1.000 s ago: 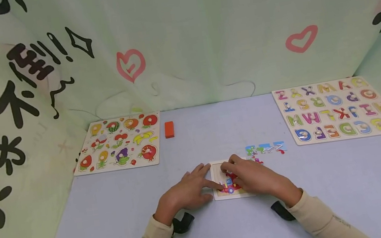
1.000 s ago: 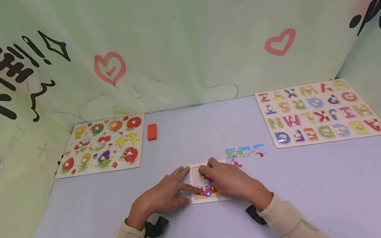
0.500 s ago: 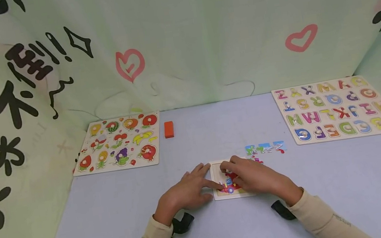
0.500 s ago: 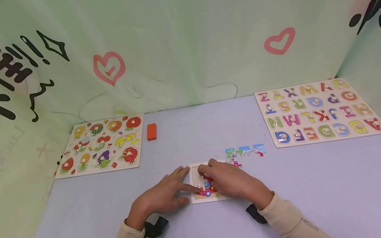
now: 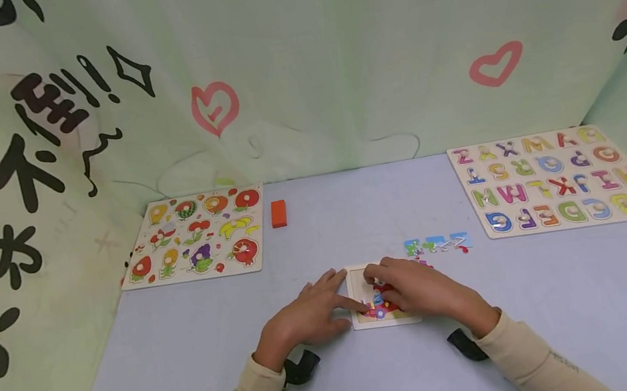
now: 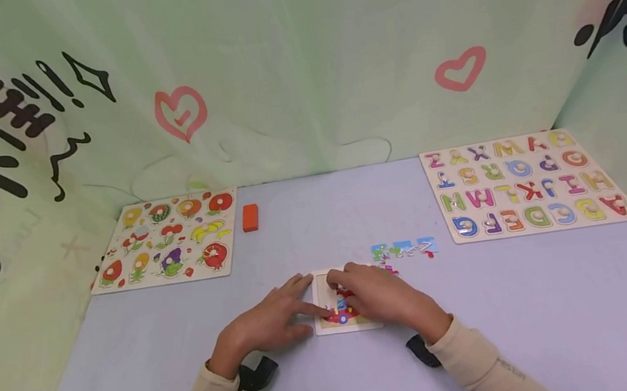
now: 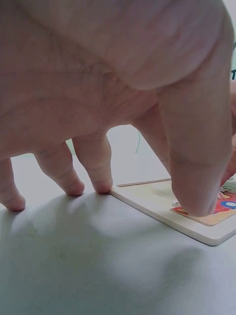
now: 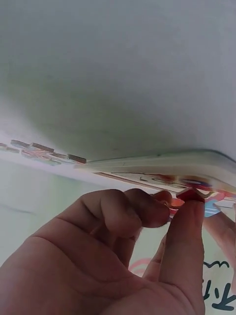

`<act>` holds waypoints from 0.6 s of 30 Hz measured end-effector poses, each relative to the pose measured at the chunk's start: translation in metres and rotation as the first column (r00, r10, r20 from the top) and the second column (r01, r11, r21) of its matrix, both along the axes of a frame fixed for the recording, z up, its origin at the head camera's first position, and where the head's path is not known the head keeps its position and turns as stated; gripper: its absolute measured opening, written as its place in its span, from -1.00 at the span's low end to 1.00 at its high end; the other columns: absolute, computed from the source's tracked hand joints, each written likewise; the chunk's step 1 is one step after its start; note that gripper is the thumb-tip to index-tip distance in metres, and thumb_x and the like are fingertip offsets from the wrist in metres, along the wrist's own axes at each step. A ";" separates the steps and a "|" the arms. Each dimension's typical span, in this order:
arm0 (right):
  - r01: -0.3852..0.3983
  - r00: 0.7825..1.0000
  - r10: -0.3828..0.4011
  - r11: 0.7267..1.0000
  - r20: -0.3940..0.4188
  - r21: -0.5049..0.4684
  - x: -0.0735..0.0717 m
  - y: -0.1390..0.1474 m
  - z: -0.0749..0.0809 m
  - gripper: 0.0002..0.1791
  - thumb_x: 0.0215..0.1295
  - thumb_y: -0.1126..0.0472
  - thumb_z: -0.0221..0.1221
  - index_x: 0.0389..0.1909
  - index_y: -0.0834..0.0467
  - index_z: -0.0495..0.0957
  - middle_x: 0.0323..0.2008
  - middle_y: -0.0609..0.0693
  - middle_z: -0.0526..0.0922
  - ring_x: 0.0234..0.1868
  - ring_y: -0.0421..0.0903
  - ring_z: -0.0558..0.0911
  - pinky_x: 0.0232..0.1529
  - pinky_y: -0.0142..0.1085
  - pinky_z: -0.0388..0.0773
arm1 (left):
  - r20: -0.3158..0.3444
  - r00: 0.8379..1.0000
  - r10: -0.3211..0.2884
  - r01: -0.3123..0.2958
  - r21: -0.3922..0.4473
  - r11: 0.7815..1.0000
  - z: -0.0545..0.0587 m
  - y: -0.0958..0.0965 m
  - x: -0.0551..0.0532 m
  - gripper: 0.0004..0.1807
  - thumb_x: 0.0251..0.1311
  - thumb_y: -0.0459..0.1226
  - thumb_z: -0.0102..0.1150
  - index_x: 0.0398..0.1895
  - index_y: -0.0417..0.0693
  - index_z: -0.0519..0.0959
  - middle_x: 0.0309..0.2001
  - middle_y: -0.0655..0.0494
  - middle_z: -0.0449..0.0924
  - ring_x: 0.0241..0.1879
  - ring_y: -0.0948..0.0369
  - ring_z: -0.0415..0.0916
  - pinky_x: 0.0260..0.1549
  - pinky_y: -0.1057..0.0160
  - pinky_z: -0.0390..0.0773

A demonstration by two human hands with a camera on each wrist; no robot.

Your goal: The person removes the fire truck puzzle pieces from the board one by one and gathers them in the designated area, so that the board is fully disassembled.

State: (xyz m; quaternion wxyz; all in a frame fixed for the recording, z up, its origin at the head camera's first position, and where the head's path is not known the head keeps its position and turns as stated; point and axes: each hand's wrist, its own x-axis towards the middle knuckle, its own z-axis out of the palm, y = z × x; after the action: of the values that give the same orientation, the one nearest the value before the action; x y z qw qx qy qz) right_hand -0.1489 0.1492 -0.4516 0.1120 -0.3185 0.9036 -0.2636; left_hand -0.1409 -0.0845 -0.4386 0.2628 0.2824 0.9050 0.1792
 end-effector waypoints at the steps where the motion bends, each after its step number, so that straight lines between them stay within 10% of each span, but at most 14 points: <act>1: -0.001 1.000 0.001 1.000 0.010 -0.010 0.000 0.000 0.000 -0.74 0.31 0.39 0.29 -0.04 0.10 0.57 -0.37 -0.15 0.47 -0.44 -0.25 0.41 -0.45 -0.39 0.44 | 0.000 1.000 0.000 0.000 0.000 1.000 0.000 0.000 0.000 -0.63 0.34 -0.22 0.30 0.18 0.31 0.70 0.60 -0.04 0.08 0.60 -0.01 -0.11 0.46 -0.28 0.04; 18: 0.031 0.988 -0.006 0.986 0.151 -0.164 -0.012 0.021 0.015 -0.82 0.36 0.39 0.23 -0.14 0.09 0.51 -0.47 -0.17 0.53 -0.43 -0.21 0.49 -0.40 -0.34 0.47 | -0.014 1.000 -0.013 0.012 -0.009 1.000 -0.002 0.000 -0.001 -0.62 0.35 -0.21 0.30 0.20 0.34 0.69 0.60 -0.03 0.08 0.60 -0.01 -0.10 0.45 -0.30 0.06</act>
State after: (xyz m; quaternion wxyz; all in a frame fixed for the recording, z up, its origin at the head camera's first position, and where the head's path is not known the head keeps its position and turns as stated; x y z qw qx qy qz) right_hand -0.1606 0.1698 -0.4370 0.1505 -0.2975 0.8704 -0.3622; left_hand -0.1424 -0.0850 -0.4410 0.2588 0.2881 0.9058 0.1716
